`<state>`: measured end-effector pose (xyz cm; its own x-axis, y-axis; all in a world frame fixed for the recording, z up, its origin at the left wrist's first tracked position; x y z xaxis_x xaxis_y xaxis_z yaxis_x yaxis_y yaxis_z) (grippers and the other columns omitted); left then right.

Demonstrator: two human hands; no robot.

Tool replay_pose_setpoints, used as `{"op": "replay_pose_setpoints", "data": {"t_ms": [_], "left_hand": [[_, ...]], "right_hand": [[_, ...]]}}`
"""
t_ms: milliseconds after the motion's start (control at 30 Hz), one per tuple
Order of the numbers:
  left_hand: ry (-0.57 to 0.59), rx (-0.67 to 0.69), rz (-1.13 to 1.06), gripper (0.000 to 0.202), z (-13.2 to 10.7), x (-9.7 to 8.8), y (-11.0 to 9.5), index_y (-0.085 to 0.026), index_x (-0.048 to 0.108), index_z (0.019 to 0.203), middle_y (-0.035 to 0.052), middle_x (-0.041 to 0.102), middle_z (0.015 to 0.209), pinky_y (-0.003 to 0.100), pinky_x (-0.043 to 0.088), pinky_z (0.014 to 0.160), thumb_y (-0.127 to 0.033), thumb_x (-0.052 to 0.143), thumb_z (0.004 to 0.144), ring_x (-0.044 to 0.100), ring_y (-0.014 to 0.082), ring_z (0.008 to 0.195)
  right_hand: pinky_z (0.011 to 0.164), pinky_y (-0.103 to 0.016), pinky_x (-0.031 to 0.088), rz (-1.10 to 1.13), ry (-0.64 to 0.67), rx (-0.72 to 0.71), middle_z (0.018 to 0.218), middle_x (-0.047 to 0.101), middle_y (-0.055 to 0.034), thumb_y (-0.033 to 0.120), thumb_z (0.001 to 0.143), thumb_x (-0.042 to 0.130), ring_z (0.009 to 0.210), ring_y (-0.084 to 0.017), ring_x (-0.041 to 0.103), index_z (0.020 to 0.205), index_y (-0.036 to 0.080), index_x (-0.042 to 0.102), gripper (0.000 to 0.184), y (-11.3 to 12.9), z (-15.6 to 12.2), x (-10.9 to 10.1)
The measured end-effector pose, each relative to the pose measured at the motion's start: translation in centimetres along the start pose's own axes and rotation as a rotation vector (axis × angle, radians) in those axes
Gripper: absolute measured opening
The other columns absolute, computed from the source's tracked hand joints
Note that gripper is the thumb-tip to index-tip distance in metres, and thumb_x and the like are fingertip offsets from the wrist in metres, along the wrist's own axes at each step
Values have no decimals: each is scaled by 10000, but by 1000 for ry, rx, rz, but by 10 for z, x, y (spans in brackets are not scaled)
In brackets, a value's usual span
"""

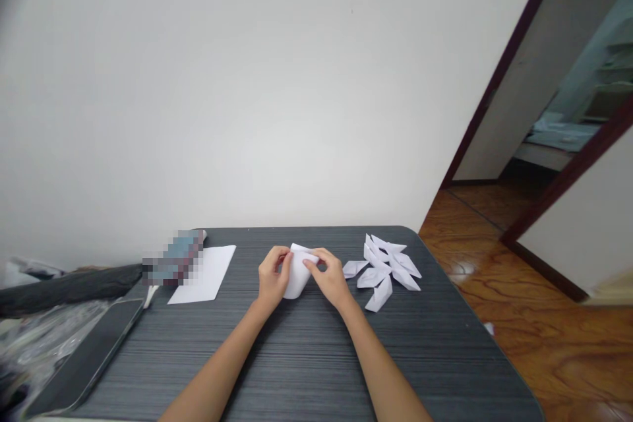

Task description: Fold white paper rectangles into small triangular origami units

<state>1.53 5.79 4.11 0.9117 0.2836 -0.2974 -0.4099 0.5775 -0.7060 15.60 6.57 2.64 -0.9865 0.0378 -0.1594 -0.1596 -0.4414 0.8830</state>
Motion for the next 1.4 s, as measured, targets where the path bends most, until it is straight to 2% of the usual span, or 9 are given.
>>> {"op": "replay_pose_setpoints", "data": {"t_ms": [67,167,233,400,667,1000,1133,1233,1400], "left_hand": [[18,-23,-47,128,-1,3,3,-155,532,825,43,555,784,241,452,682,-241,446,785,544,132,739],[47,-84,-135,263,-2,7,8,-152,485,1028,47,568,815,236,464,673,-245,461,783,566,127,726],[55,-101,-157,309,-2,7,7,-148,476,1076,44,574,799,230,463,654,-250,463,785,567,123,702],[94,-44,-86,205,-1,6,-3,-140,604,836,45,584,740,215,432,612,-256,440,797,538,121,672],[123,22,19,245,-1,7,-11,-136,613,795,30,557,648,209,386,560,-255,400,813,483,103,576],[134,58,52,231,-4,11,-8,-133,596,762,34,551,642,207,384,553,-235,395,811,480,103,570],[123,-5,79,252,-3,9,-2,-132,598,701,20,547,593,199,376,529,-259,407,805,472,97,533],[105,-110,52,272,-2,7,8,-127,614,708,22,581,610,192,375,511,-287,414,799,489,101,537],[123,-227,-38,305,-3,10,18,-110,642,720,22,607,608,184,369,476,-330,437,774,511,108,531]], "right_hand": [[699,-277,425,-27,-5,2,785,601,-47,306,722,531,769,-171,545,731,158,609,168,-2,0,0],[690,-272,422,-20,-27,-1,759,607,-42,288,729,526,738,-165,548,736,152,610,160,-4,0,-2],[686,-270,422,-19,-35,-3,758,608,-43,287,729,526,735,-165,548,747,149,612,164,-4,0,-3],[676,-262,418,-40,-43,-4,724,602,-39,311,723,524,709,-161,542,713,145,605,184,1,0,-5],[624,-248,409,-75,-38,43,667,587,-30,326,740,495,659,-154,522,682,138,589,217,1,-2,-5],[590,-238,403,-70,-40,73,624,567,-14,332,725,509,617,-138,502,641,139,582,223,-3,-2,-6],[570,-235,410,111,-62,158,650,594,-13,336,683,566,611,-137,526,740,156,591,191,-8,-3,-4],[544,-240,419,356,-55,304,626,615,-3,342,653,605,575,-136,548,924,172,562,322,-19,-4,1],[578,-246,417,436,-107,395,602,635,-35,364,611,650,570,-138,560,649,123,618,246,-30,-4,-6]]}}
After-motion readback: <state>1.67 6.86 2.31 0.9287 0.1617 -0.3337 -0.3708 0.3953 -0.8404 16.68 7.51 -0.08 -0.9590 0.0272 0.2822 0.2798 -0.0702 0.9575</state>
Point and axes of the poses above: each hand's wrist, its own z-axis towards the middle knuckle, its own x-axis out of the palm, y = z × x, the point moved 7 cm from there along z, towards the middle knuckle
